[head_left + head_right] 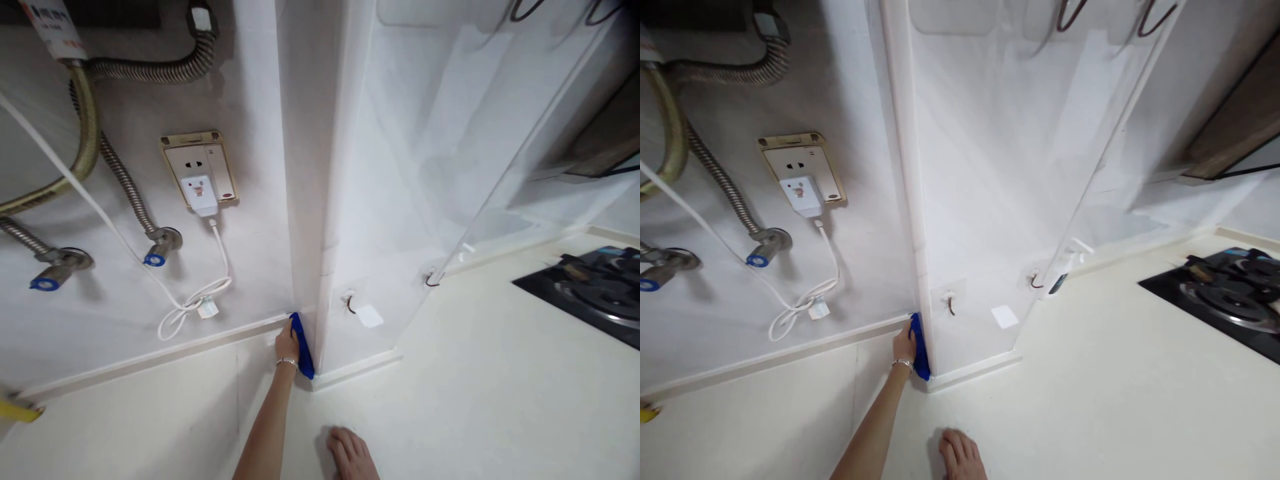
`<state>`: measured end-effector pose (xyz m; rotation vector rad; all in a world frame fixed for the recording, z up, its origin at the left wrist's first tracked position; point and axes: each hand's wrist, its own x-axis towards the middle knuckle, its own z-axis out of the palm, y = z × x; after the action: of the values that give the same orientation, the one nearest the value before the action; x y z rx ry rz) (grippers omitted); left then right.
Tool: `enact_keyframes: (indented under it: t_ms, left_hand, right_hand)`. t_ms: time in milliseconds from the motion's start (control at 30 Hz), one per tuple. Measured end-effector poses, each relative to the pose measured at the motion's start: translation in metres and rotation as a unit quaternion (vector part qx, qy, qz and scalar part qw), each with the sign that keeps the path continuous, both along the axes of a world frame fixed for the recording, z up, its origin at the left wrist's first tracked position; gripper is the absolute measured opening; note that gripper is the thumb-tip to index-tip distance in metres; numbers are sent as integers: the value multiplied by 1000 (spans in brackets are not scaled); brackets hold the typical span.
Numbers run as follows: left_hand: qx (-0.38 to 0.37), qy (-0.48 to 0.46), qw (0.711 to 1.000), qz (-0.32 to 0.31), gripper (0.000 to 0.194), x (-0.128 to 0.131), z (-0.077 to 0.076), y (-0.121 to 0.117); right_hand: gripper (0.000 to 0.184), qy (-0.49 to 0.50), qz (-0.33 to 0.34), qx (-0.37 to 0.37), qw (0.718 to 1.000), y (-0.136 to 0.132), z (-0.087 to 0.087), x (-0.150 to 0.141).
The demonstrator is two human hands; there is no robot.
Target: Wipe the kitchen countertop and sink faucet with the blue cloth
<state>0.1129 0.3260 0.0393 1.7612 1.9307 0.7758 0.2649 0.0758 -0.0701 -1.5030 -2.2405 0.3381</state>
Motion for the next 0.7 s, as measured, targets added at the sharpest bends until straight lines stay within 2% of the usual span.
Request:
enact_keyframes:
  t_ms: [233, 367, 500, 600, 700]
  left_hand:
    - [28, -40, 999, -18, 47, 4, -9, -63]
    - [37, -50, 998, -8, 48, 12, -14, -102]
    - [41, -54, 998, -8, 46, 23, -17, -142]
    - [44, -59, 995, -68, 46, 36, -19, -169]
    - [41, -72, 990, -114, 49, 43, -21, -185]
  right_hand:
    - [63, 11, -22, -68, 997, -3, 34, -11]
    - [62, 5, -35, -63, 997, -5, 44, -18]
    - [54, -8, -54, -42, 998, -5, 40, -20]
    - [47, -3, -56, 10, 998, -3, 28, -18]
    - [44, 18, -31, 68, 997, -2, 14, -15]
